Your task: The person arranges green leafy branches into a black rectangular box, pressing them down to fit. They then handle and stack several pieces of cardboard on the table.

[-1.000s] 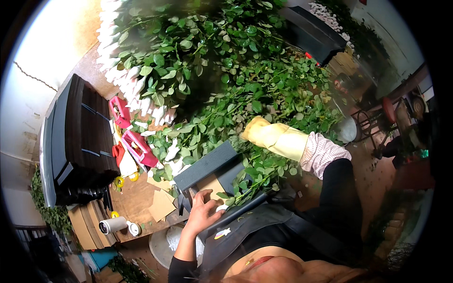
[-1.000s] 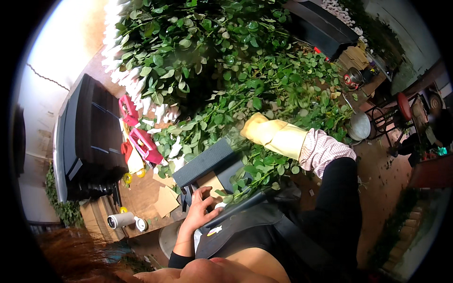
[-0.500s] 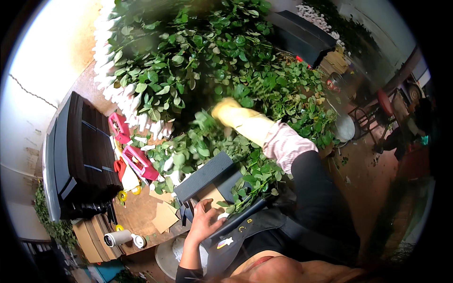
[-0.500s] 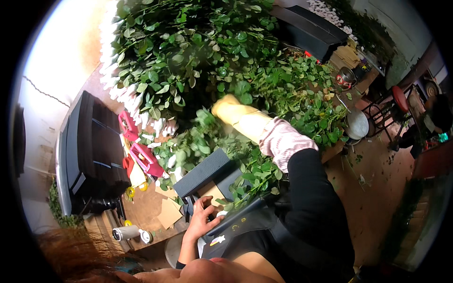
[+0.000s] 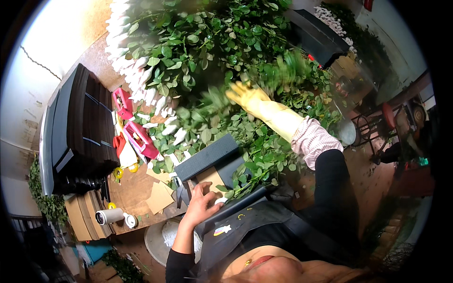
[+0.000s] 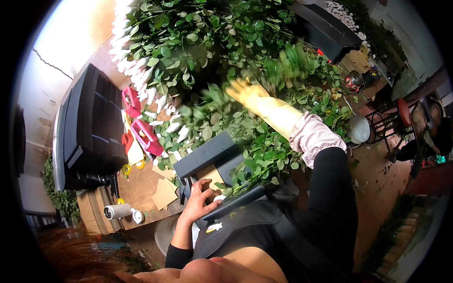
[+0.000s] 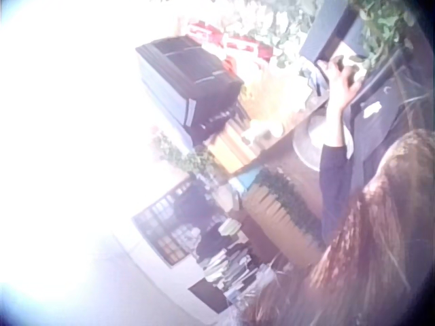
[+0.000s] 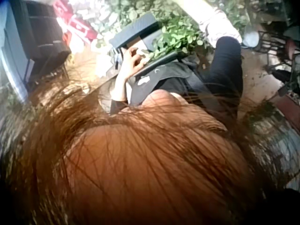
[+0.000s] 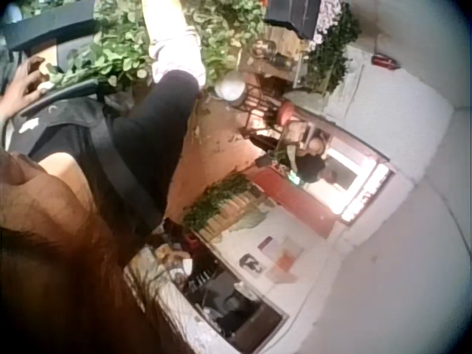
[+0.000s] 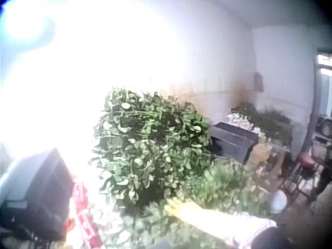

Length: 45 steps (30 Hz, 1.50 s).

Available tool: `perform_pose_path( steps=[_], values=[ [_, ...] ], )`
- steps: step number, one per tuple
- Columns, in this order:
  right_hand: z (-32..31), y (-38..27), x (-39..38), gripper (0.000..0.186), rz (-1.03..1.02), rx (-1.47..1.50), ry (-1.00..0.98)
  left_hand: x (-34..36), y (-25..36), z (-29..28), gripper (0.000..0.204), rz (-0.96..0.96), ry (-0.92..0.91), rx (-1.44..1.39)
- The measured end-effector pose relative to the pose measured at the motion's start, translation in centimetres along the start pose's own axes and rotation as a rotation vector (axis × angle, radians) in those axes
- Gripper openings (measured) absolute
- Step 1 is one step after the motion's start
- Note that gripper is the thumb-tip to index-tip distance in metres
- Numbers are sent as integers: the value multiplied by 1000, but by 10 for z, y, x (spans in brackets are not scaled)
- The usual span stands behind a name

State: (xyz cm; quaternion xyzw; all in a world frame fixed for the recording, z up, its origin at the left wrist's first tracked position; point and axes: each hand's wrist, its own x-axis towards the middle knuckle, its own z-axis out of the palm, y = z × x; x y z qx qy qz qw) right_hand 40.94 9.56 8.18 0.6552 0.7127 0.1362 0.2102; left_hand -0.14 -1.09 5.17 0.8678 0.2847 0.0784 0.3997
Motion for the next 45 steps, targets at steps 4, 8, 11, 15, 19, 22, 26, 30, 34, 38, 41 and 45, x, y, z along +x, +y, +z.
perform_pose_path(
  steps=[4, 8, 11, 15, 19, 22, 26, 30, 34, 38, 41, 45],
  values=[
    [-20, -9, -34, 45, 21, 114, -360, -5, 0, 1, 33, -13, 8, 9],
    [-18, -46, -43, 41, -138, 172, -834, -6, -2, -1, 32, -20, -8, 25],
    [22, -40, -74, 63, -202, 458, -563, 0, 0, -2, 32, 0, -24, 32],
    [-51, -29, -15, 28, -85, 452, -281, -10, 1, -5, 32, -52, -4, 29],
    [86, -23, 52, 16, 299, -237, 59, 5, 7, -3, 33, 15, -24, 26],
    [117, 3, 62, 18, 173, -72, 31, 14, 5, 2, 35, 60, -42, 0],
    [-7, 2, 47, 29, 83, 343, 519, -12, 0, -3, 33, -25, 19, 28],
    [-67, 47, -9, 20, 149, 462, 112, -2, 3, -3, 30, 57, -16, 68],
    [-56, 76, -63, 17, -64, 951, 925, -2, -3, 1, 31, 73, 18, 46],
    [-60, 64, -101, 15, -175, 586, 895, -2, 0, -2, 28, 91, 46, 55],
    [-50, 40, -137, 18, -394, 831, 790, -17, -19, 14, 62, -95, 124, -77],
    [17, 17, -198, 17, -138, 587, 65, -6, -7, 19, 75, -171, 247, -377]
  ],
)
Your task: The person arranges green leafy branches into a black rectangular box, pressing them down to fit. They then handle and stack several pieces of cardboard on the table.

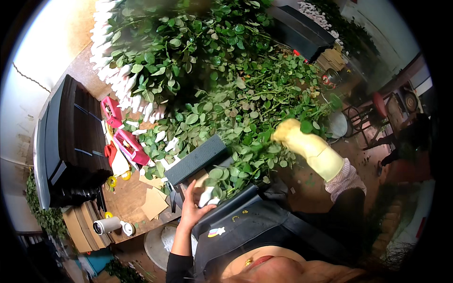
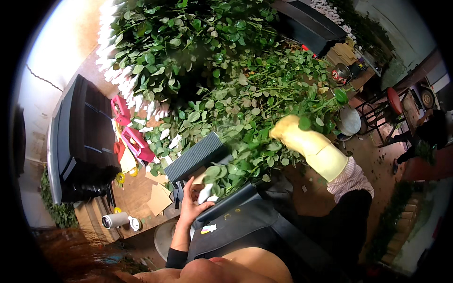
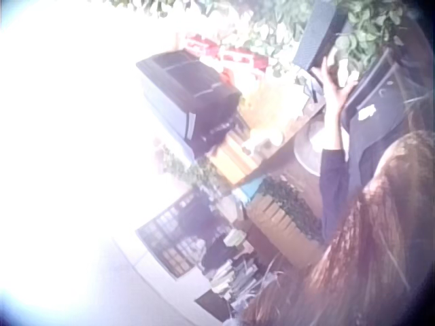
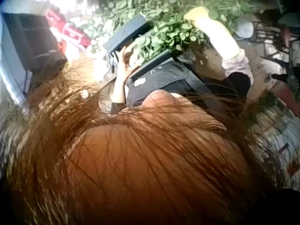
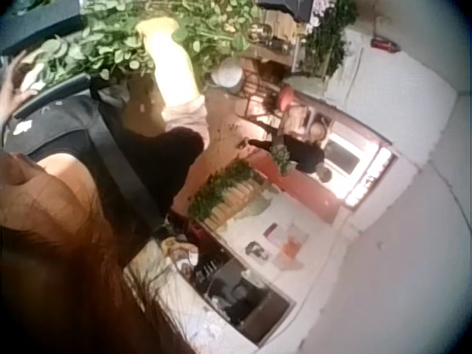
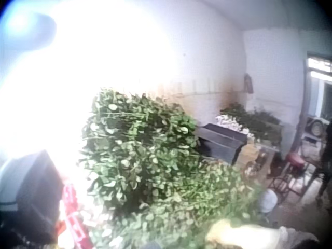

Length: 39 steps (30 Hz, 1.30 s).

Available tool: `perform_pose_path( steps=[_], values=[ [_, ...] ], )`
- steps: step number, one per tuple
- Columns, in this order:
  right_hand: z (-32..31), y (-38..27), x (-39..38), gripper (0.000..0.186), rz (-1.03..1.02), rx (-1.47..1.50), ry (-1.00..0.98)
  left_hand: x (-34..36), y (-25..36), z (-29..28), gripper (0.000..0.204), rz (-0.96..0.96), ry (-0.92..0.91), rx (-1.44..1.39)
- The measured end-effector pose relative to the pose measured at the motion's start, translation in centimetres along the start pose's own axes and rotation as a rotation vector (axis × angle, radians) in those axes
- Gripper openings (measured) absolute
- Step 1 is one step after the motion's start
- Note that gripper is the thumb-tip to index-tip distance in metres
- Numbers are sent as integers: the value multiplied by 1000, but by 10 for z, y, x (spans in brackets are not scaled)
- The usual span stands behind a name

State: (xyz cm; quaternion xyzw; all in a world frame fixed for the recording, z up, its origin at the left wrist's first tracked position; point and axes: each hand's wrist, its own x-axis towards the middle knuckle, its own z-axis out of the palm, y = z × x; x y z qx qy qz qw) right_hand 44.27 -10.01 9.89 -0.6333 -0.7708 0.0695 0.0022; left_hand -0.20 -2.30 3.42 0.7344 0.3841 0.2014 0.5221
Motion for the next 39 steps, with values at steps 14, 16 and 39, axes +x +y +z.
perform_pose_path(
  steps=[14, 16, 39],
  values=[
    [109, 28, 247, 19, 177, -617, 104, 17, 3, -8, 53, 252, -366, 191],
    [89, 23, 277, 20, 334, -658, 37, 21, 5, -10, 49, 261, -373, 209],
    [-3, -45, 41, 16, -44, -175, -139, 4, -47, 12, 97, 125, 29, -168]
  ],
)
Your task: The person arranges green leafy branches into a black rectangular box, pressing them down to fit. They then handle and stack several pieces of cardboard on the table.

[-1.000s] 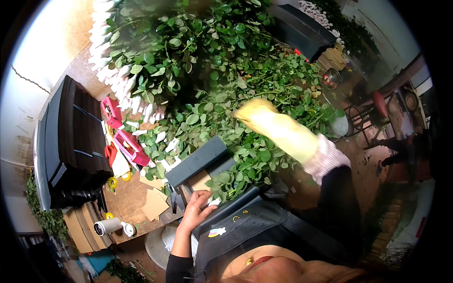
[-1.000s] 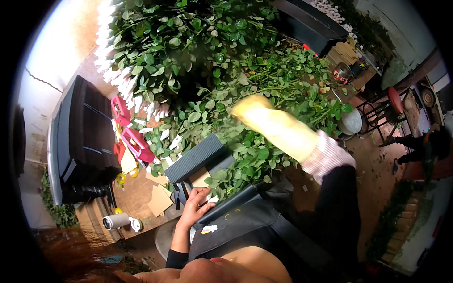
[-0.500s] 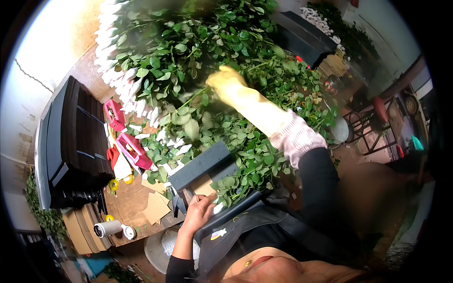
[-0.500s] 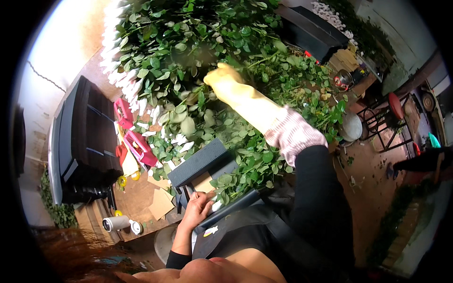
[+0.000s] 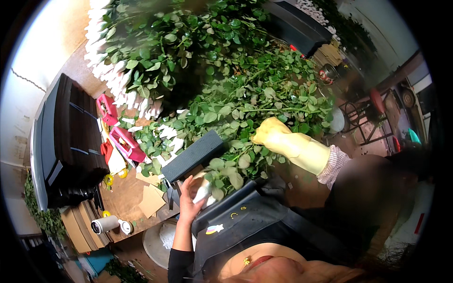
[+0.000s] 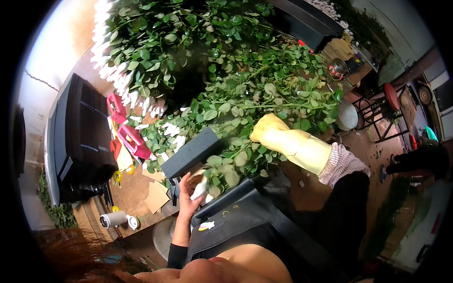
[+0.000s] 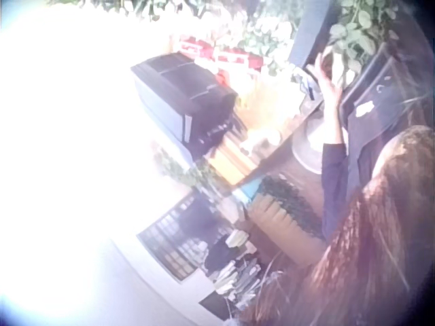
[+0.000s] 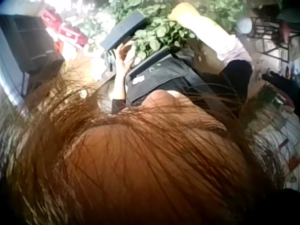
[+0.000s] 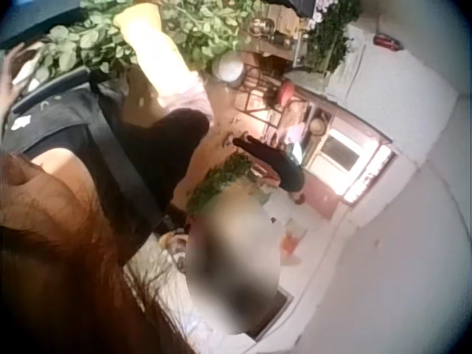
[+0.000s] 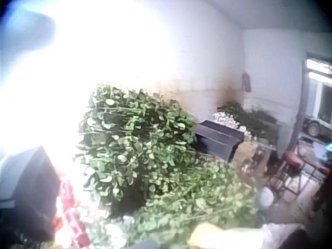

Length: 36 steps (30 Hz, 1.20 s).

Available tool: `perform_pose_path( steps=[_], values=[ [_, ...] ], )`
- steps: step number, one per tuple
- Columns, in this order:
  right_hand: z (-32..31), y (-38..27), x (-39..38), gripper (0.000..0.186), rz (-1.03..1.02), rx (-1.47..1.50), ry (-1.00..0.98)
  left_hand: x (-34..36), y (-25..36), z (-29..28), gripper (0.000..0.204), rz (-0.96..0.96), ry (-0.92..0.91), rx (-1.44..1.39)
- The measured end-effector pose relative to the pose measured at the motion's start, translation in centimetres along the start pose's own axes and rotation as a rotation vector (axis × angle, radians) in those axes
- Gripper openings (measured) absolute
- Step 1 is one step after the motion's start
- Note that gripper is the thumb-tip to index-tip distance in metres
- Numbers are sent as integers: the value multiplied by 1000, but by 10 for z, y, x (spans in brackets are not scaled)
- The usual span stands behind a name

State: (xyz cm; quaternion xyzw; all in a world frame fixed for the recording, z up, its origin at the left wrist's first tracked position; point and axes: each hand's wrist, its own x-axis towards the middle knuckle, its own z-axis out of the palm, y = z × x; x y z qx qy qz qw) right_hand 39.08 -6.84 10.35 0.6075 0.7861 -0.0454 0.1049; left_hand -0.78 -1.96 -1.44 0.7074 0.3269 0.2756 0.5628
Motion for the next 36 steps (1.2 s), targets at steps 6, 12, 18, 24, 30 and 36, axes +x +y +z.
perform_pose_path(
  steps=[6, 12, 18, 24, 30, 36],
  values=[
    [39, 0, 14, 22, 295, 249, -260, 2, 35, 0, 46, -36, -21, 211],
    [-33, 25, 11, 44, 376, -3, 250, 5, 46, 1, 47, 13, -48, 251],
    [-3, 62, 71, 28, 734, 165, -446, 3, 45, -4, 46, 0, -56, 253],
    [-53, 103, 16, 10, 186, 98, 911, 4, 44, -4, 46, 29, -78, 252],
    [-93, 166, 121, 21, 288, -209, 655, 12, 43, -1, 46, 55, -115, 264],
    [-96, 54, 203, 37, 534, -138, -446, 10, 52, -6, 38, -10, -70, 244]
  ],
)
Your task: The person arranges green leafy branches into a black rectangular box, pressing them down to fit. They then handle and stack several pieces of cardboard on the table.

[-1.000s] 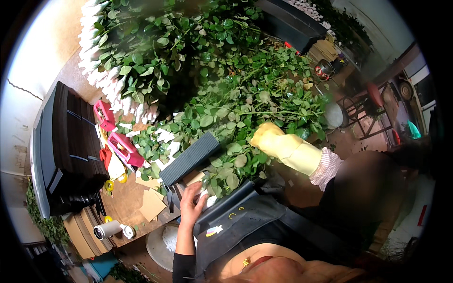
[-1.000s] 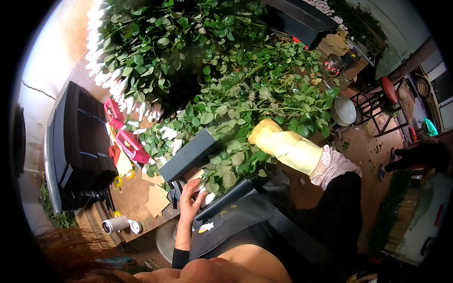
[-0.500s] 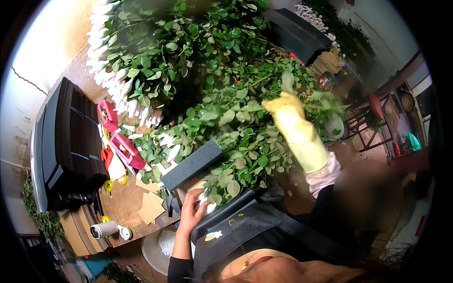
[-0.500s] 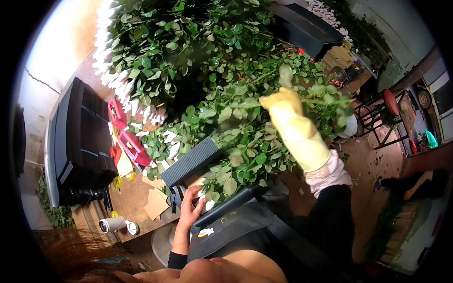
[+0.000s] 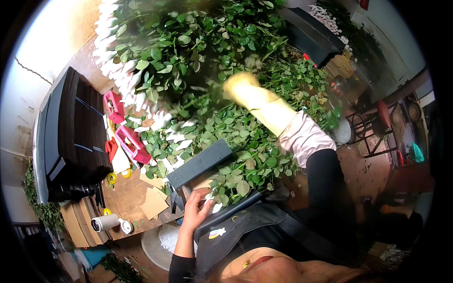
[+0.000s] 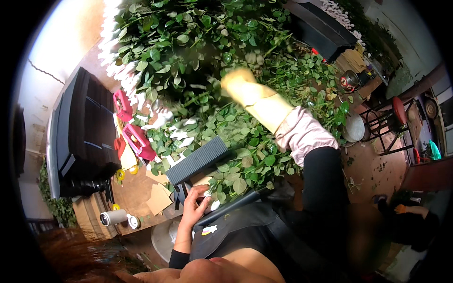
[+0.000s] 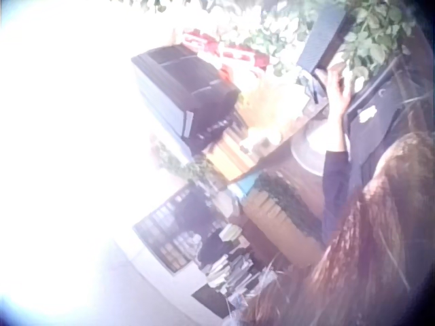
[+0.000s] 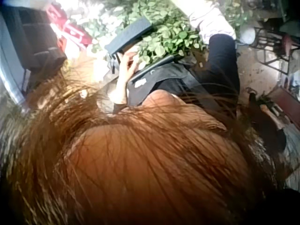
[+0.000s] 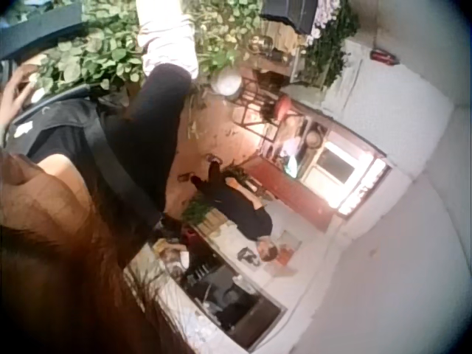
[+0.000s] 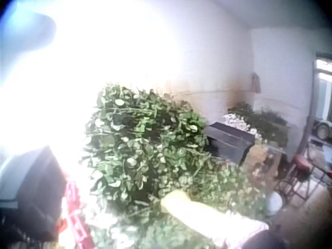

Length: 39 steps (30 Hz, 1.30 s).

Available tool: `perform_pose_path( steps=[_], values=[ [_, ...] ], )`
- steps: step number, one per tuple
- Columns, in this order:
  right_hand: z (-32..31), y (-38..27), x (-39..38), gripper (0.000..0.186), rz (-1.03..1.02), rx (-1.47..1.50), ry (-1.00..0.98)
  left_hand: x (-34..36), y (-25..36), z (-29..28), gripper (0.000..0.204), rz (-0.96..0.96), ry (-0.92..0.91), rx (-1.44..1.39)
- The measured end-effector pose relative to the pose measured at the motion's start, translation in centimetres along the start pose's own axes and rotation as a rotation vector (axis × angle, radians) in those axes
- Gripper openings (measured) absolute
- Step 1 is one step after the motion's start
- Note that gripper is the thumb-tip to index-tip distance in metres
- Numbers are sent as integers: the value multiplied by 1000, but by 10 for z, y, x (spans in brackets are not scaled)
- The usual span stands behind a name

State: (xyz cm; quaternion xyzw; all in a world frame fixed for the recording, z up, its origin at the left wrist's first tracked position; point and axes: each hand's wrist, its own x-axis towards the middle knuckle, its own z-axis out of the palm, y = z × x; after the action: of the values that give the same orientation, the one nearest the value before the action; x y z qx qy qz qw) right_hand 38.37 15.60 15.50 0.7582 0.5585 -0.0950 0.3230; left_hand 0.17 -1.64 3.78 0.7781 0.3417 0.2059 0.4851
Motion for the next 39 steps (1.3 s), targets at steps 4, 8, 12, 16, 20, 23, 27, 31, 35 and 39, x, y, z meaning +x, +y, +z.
perform_pose_path(
  steps=[4, 8, 12, 16, 20, 23, 27, 31, 35, 39],
  values=[
    [112, -37, 45, 32, -206, -74, 4, 5, -5, 10, 20, 34, 131, 120],
    [69, -32, 19, 26, -67, 230, -41, 0, -11, 18, 14, 17, 213, 67],
    [92, 11, -8, 44, -485, 516, 848, 3, -16, 19, 15, 60, 209, 35],
    [98, 45, -34, 46, -593, 840, 1141, 3, -18, 16, 19, -8, 206, 30],
    [57, 64, -135, 44, -574, 511, 1085, -4, -29, 18, 22, -149, 207, -53],
    [119, 51, -128, 31, -746, 537, 1105, -10, -67, 23, 37, -91, 256, -47],
    [227, 23, -106, 16, -322, 585, 364, -3, -50, 28, 82, -81, 281, -249],
    [158, -5, -151, 50, -275, 76, -107, 1, -37, 16, 68, -83, 184, 3],
    [188, 46, -151, 53, -556, 543, 213, 5, -17, 17, 57, -64, 176, 65],
    [134, 63, -136, 45, -334, 891, 202, 3, -14, 13, 54, -60, 152, 127]
  ],
)
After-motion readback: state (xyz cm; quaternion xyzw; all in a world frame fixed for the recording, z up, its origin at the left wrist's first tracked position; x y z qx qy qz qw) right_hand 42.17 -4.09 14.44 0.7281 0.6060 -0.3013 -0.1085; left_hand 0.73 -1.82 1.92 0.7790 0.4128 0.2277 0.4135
